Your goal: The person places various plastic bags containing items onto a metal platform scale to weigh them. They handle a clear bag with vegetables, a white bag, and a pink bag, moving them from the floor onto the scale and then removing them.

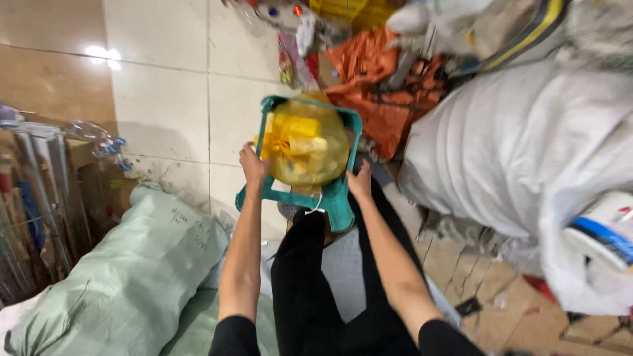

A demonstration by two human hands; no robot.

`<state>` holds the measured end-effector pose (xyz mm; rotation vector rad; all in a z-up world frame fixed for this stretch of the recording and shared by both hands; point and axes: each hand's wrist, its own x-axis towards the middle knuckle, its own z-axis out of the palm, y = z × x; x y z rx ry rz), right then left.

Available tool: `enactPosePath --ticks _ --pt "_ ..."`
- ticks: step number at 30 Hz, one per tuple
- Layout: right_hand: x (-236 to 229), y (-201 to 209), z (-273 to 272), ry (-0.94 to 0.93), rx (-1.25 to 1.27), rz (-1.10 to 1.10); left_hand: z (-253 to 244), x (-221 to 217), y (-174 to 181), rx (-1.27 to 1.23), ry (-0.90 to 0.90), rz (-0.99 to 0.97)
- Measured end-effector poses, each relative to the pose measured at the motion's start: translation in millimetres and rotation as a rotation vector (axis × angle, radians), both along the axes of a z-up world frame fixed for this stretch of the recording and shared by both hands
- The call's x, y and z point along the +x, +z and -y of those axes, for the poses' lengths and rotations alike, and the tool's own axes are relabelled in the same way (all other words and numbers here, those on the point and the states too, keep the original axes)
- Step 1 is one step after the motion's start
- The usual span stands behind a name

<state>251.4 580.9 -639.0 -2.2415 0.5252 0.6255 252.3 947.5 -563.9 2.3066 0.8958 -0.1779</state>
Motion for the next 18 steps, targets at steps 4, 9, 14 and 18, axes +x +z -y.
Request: enactPosePath --ticks 4,9,14,18 --pt "-1 -22 13 -0.062 0.21 -0.33 -24 -14 -85 -0.064 0.018 -0.139" --pt "12 -8 -4 -0.019 0.188 -0.409 -40 0 -108 -0.674 -0.077 -0.251" --pt "25 84 -5 -0.048 0.328 -0.285 -36 -2 -30 -0.687 -0.1 -0.31" --pt "47 197 -5 -0.013 0.436 -0.365 -48 -14 52 -0.634 -0.071 -0.615"
